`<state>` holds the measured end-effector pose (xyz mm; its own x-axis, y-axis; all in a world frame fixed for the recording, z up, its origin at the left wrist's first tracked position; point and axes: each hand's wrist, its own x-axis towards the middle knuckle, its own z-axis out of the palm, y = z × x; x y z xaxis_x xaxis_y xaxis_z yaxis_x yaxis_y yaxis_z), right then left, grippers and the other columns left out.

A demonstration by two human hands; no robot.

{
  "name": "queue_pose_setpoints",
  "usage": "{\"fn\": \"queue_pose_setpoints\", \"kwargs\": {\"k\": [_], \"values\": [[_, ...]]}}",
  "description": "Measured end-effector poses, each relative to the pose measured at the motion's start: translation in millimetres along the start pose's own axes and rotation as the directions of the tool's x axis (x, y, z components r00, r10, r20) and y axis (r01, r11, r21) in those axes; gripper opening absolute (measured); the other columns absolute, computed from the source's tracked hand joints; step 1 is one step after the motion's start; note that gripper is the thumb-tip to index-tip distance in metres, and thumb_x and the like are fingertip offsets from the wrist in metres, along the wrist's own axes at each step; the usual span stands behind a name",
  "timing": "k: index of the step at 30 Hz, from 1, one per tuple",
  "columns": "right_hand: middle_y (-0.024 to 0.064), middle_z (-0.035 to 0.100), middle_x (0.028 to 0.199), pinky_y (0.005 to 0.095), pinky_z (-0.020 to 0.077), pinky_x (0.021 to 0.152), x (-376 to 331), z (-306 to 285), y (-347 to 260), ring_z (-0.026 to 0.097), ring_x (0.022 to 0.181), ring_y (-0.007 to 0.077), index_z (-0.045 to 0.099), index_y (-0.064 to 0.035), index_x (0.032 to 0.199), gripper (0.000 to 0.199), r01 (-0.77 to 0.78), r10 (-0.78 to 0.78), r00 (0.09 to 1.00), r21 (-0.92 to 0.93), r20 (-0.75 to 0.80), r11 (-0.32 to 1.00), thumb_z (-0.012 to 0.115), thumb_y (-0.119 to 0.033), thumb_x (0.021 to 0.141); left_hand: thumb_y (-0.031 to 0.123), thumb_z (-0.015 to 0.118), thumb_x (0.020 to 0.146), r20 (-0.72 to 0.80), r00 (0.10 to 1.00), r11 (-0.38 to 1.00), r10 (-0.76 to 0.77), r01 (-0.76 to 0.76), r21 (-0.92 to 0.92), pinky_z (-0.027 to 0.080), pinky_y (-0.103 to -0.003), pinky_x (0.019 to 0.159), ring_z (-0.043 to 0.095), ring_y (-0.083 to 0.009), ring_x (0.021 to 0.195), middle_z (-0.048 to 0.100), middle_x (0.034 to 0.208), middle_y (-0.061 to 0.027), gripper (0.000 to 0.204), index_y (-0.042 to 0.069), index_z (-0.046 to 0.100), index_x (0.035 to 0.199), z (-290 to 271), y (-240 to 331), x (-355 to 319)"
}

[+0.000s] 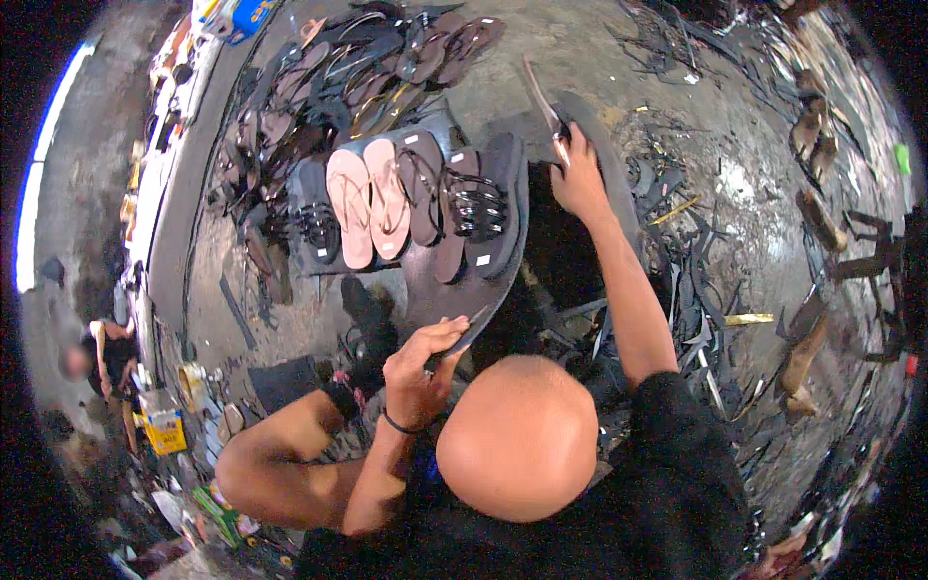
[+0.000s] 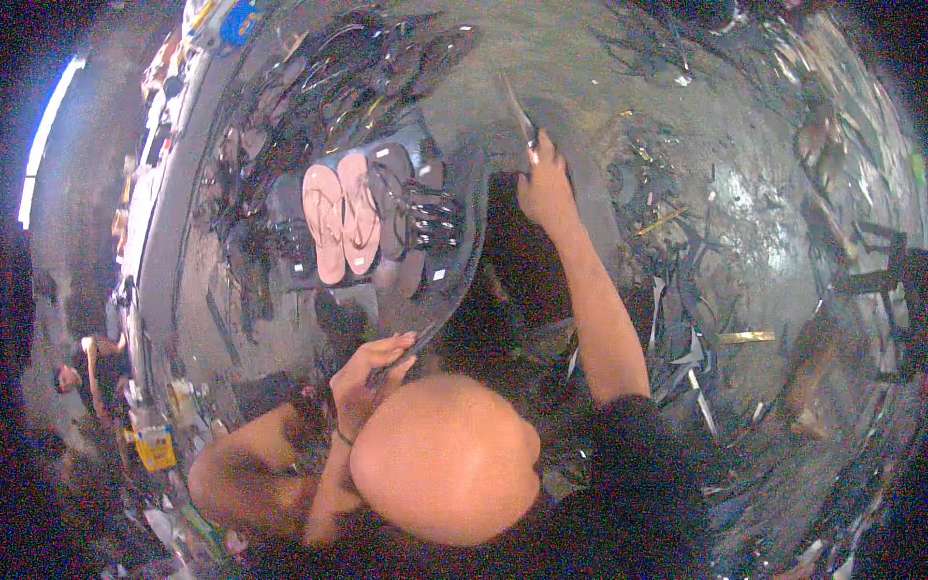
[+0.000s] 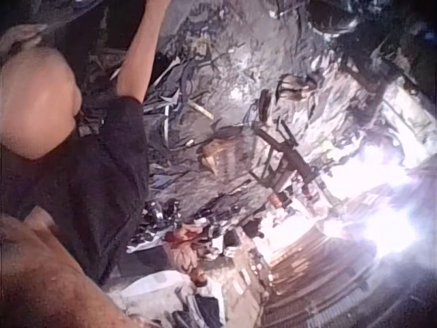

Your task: The person cuts the soles of flip-flops using a knife, trims the edges, and arranges them on a black mat. The person handles multiple flip-flops of different colors and sizes.

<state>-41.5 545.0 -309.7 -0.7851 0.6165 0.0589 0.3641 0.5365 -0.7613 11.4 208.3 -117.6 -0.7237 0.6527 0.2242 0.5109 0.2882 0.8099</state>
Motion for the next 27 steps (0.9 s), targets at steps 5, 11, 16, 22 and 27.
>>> {"fn": "queue_pose_setpoints", "kwargs": {"k": [5, 11, 16, 22, 27], "values": [[0.0284, 0.042, 0.139, 0.0547, 0.0381, 0.106, -53, 12, 24, 0.044, 0.130, 0.0465, 0.025, 0.0011, 0.150, 0.079, 0.102, -0.116, 0.989, -0.142, -0.095, 0.985, 0.071, -0.013, 0.087, -0.014, 0.065, 0.072, 0.295, 0.949, 0.993, -0.112, 0.117, 0.001, 0.051, -0.046, 0.103, 0.069, -0.0324, 0.108, 0.072, 0.112, -0.0135, 0.032, 0.003, 0.061, 0.099, -29, -7, -46], [0.0289, 0.053, 0.125, 0.0495, 0.0488, 0.087, 26, 15, 40, 0.061, 0.106, 0.0434, 0.031, 0.0047, 0.142, 0.068, -0.130, 0.123, 0.991, -0.155, -0.054, 0.979, 0.066, -0.021, 0.089, 0.010, 0.076, 0.081, 0.338, 0.874, 0.936, -0.350, 0.315, 0.157, 0.043, -0.046, 0.107, 0.057, -0.0393, 0.119, 0.060, 0.129, -0.0169, 0.039, 0.005, 0.062, 0.117, -36, -27, -160], [0.0158, 0.069, 0.076, 0.0421, 0.0523, 0.066, 41, 46, 8, 0.068, 0.071, 0.0286, 0.066, 0.0010, 0.084, 0.051, -0.307, 0.296, 0.948, 0.084, 0.121, 0.948, 0.080, -0.048, 0.078, 0.015, 0.080, 0.086, -0.236, 0.323, 0.400, -0.916, 0.709, -0.581, 0.054, -0.031, 0.084, 0.060, -0.0197, 0.103, 0.053, 0.116, -0.0132, 0.067, -0.005, 0.038, 0.134, -6, -79, -241], [0.0068, 0.067, 0.086, 0.0352, 0.0499, 0.073, 28, 139, -83, 0.062, 0.078, 0.0182, 0.066, 0.0006, 0.099, 0.051, -0.105, 0.021, 0.960, 0.290, 0.278, 0.951, 0.088, -0.039, 0.073, 0.015, 0.080, 0.085, -0.356, 0.191, 0.376, -0.915, 0.721, -0.582, 0.058, -0.032, 0.063, 0.064, -0.0184, 0.076, 0.053, 0.104, -0.0091, 0.065, -0.007, 0.039, 0.130, 0, -75, -179], [0.0054, 0.064, 0.091, 0.0329, 0.0487, 0.077, 27, 144, -116, 0.060, 0.081, 0.0179, 0.064, -0.0031, 0.102, 0.047, -0.206, 0.033, 0.929, 0.441, 0.369, 0.873, 0.090, -0.027, 0.072, 0.025, 0.080, 0.086, -0.141, -0.002, 0.072, -0.990, 0.854, -0.516, 0.042, -0.025, 0.047, 0.053, -0.0078, 0.057, 0.050, 0.066, 0.0040, 0.030, 0.005, 0.058, 0.084, -55, -82, -149]]}}
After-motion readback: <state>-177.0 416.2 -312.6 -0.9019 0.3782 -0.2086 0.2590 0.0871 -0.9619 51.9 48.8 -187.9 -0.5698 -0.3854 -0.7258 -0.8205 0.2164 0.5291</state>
